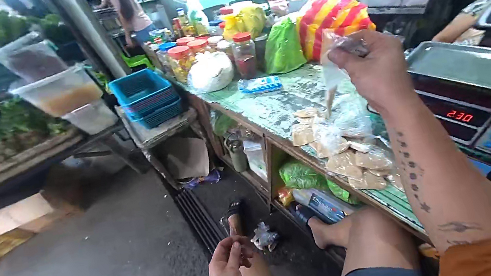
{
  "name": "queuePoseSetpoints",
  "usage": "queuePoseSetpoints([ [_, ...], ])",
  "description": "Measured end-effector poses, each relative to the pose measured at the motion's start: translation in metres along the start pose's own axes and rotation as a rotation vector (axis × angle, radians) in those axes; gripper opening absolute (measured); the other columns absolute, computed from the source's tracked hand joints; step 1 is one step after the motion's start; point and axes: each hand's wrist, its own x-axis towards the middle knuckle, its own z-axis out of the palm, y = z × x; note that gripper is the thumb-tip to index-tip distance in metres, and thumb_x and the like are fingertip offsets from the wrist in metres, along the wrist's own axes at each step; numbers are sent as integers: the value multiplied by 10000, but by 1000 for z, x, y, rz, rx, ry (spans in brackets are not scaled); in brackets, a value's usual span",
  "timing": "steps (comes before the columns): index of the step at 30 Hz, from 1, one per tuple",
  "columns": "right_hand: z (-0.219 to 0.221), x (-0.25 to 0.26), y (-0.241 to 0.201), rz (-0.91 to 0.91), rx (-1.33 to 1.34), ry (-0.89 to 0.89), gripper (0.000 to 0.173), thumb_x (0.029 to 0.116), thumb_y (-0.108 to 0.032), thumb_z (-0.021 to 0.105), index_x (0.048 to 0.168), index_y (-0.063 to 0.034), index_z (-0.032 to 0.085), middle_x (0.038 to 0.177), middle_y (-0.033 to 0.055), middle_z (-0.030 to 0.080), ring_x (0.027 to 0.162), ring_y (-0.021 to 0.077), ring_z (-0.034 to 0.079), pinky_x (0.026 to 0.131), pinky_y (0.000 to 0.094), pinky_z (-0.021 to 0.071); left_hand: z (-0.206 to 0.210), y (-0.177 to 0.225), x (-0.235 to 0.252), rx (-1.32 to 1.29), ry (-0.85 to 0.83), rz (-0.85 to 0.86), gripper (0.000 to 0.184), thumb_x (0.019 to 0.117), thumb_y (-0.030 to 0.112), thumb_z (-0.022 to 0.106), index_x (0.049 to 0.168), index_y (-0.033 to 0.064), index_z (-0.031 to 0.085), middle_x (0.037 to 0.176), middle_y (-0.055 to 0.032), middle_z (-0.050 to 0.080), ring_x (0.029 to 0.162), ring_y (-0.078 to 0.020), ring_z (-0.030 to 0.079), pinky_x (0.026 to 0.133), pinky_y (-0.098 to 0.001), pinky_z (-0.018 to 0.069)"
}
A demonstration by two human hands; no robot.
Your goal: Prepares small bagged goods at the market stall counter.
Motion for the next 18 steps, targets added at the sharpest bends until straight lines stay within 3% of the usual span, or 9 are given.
queuePoseSetpoints([
  [2,9,-29,-13,89,150,-116,236,937,-227,748,1135,-105,707,922,-2,688,638,60,575,583,264,516,6,16,-10,-65,-31,16,219,1040,45,413,1106,-14,613,897,-104,723,571,-111,615,506,-239,521],
  [3,13,-49,-15,150,211,-200,239,940,-204,744,1149,-106,682,897,-8,681,609,66,583,563,258,535,12,23,-15,-110,-59,30,236,1038,63,394,1089,10,619,820,-63,679,534,-77,553,473,-210,471],
  [6,25,-104,2,323,372,-344,206,937,-110,732,1133,-108,669,941,7,698,695,108,663,675,296,612,33,37,-26,-239,-226,90,270,1058,211,408,1029,108,656,686,50,545,515,-18,448,464,-177,391],
  [9,48,-150,37,470,562,-314,59,959,-52,685,1012,-65,708,822,22,701,589,101,627,578,278,593,60,45,-29,-250,-296,95,147,1017,286,619,948,158,596,629,85,450,489,-24,409,451,-193,381],
  [11,64,-178,54,557,624,-325,45,969,-45,671,989,-50,711,808,37,713,566,106,632,568,282,601,79,45,-25,-187,-278,87,152,1021,246,600,922,152,532,613,78,415,473,-46,391,451,-223,392],
  [14,91,-213,73,625,796,-341,89,971,8,641,1029,-22,701,859,96,739,644,165,700,639,330,636,99,33,-8,-128,-187,47,204,1022,204,574,856,143,472,586,60,379,465,-70,369,465,-248,378],
  [18,111,-236,96,688,948,-403,99,980,30,608,1046,-4,674,923,139,755,746,217,740,714,364,645,112,17,10,-114,-206,35,279,1071,268,424,820,167,493,565,84,330,450,-40,318,441,-210,318],
])
